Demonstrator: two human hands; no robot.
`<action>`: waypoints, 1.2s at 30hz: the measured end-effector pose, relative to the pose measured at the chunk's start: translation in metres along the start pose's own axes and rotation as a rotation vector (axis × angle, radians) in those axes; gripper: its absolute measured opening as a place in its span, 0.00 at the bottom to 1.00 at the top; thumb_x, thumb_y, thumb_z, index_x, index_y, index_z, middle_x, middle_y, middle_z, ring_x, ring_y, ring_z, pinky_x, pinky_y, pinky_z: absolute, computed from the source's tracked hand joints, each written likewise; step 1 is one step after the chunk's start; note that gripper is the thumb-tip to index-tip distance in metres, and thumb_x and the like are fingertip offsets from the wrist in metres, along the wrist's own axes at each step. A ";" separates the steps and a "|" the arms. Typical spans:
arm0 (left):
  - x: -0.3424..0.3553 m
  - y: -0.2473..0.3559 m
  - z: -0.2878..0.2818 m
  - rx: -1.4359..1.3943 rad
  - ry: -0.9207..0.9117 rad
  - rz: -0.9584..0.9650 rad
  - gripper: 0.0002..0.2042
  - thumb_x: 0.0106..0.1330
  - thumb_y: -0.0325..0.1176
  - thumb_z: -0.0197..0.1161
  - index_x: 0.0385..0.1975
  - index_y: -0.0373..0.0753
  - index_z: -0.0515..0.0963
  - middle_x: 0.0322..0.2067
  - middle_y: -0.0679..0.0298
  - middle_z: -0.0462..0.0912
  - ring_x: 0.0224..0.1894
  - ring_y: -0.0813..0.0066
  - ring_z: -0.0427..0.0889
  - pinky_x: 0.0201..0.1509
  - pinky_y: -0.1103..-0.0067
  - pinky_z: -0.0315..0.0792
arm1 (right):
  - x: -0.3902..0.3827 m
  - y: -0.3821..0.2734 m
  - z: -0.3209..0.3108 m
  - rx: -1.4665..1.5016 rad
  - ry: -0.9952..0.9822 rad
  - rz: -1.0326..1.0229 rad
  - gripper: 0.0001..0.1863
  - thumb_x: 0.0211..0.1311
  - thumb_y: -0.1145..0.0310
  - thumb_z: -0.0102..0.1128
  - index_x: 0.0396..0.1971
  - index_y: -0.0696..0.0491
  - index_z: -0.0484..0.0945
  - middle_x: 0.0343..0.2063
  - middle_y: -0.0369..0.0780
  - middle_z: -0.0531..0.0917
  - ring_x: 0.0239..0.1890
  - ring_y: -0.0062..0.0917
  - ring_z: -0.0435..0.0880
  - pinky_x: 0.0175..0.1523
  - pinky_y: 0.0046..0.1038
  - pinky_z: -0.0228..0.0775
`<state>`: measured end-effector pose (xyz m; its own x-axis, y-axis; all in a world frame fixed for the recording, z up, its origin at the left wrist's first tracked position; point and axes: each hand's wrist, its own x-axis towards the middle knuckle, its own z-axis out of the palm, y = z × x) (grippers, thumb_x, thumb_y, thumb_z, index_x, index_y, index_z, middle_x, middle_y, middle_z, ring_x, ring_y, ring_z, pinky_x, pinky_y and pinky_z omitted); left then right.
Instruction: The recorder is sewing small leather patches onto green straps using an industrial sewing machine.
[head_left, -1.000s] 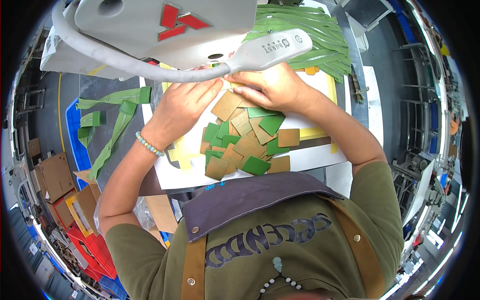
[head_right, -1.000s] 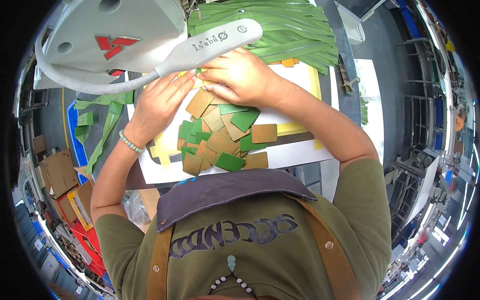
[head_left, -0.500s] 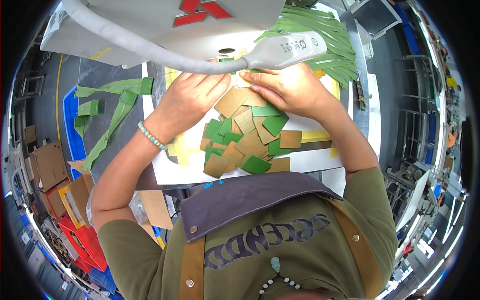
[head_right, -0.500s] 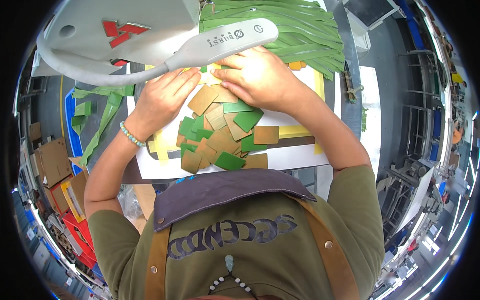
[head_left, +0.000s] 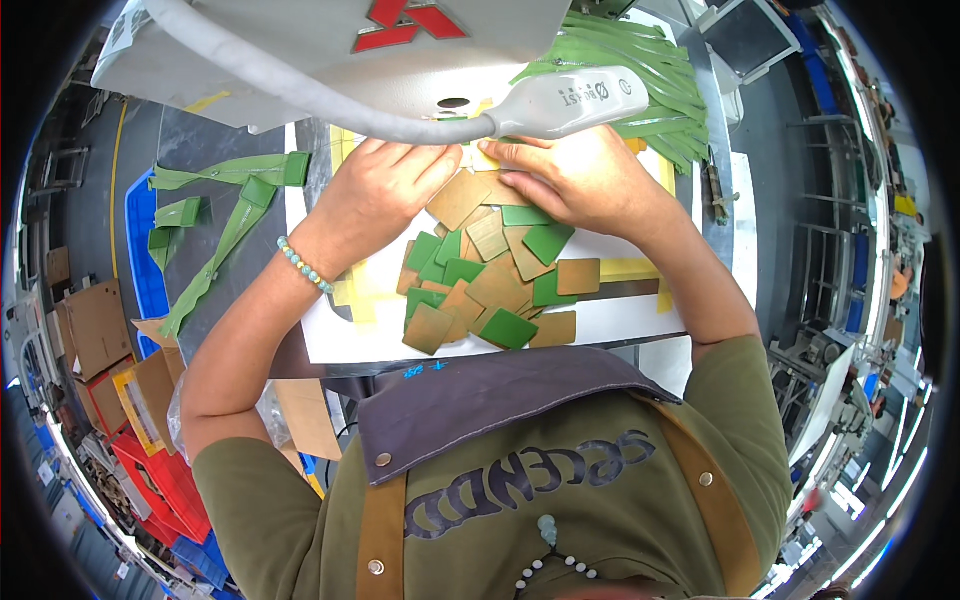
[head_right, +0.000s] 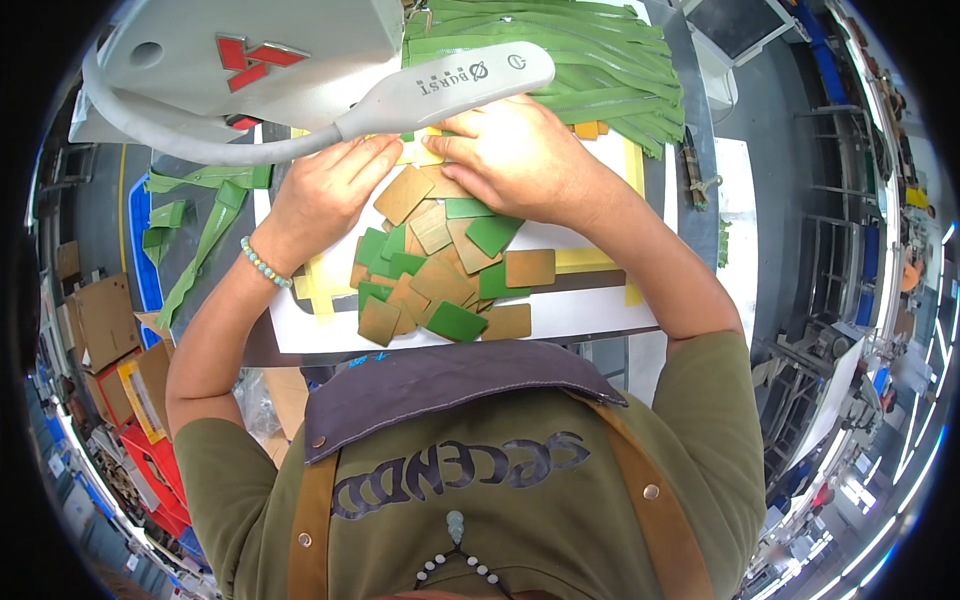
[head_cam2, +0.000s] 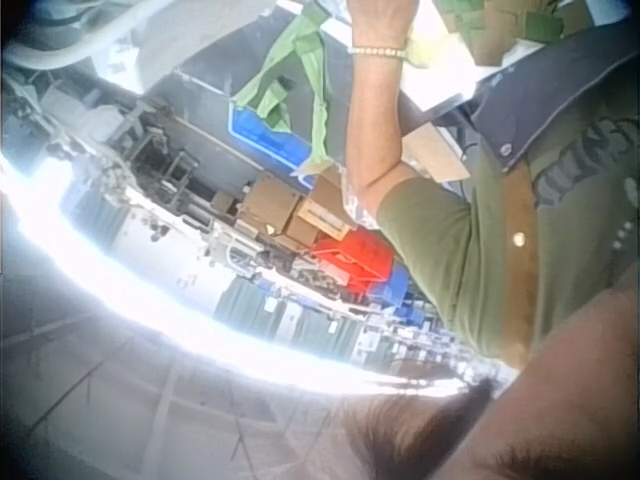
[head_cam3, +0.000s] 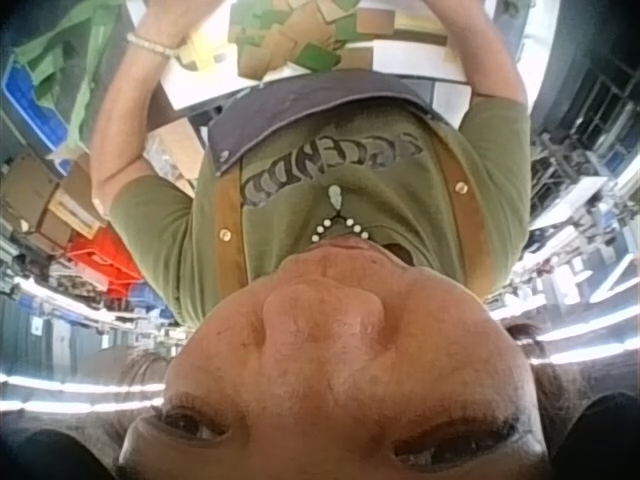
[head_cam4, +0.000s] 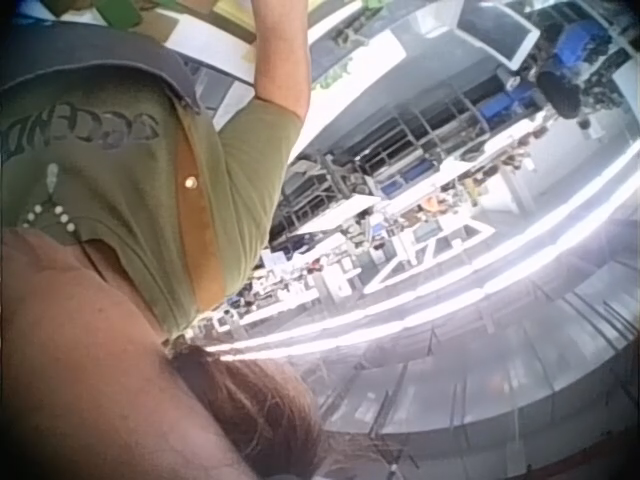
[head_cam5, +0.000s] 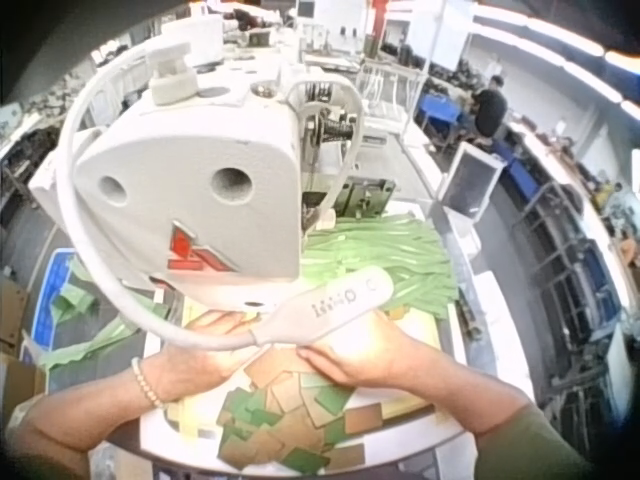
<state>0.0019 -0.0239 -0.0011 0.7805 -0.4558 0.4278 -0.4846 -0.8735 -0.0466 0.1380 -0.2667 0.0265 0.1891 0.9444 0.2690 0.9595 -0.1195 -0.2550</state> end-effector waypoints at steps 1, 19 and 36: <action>0.000 0.000 -0.001 0.006 -0.002 0.000 0.17 0.62 0.24 0.63 0.52 0.36 0.84 0.53 0.62 0.89 0.51 0.68 0.88 0.55 0.71 0.80 | 0.000 0.000 -0.001 0.010 -0.009 0.000 0.17 0.64 0.64 0.70 0.51 0.54 0.88 0.49 0.40 0.88 0.53 0.39 0.85 0.61 0.42 0.76; -0.003 0.003 0.001 0.004 -0.035 -0.025 0.18 0.64 0.25 0.64 0.54 0.36 0.84 0.56 0.60 0.88 0.56 0.66 0.86 0.60 0.69 0.78 | 0.004 -0.003 -0.013 0.038 -0.091 -0.004 0.18 0.63 0.66 0.70 0.51 0.56 0.87 0.39 0.41 0.89 0.42 0.38 0.89 0.49 0.39 0.82; -0.010 -0.009 0.008 -0.132 0.103 -0.129 0.16 0.64 0.25 0.66 0.52 0.37 0.83 0.46 0.60 0.87 0.48 0.59 0.84 0.57 0.66 0.78 | 0.008 -0.004 -0.009 -0.108 -0.092 0.061 0.16 0.70 0.60 0.68 0.53 0.49 0.85 0.46 0.42 0.86 0.51 0.41 0.85 0.57 0.41 0.77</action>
<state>0.0022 -0.0130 -0.0124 0.7985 -0.3159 0.5125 -0.4362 -0.8903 0.1307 0.1378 -0.2614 0.0384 0.2323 0.9580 0.1682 0.9647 -0.2048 -0.1658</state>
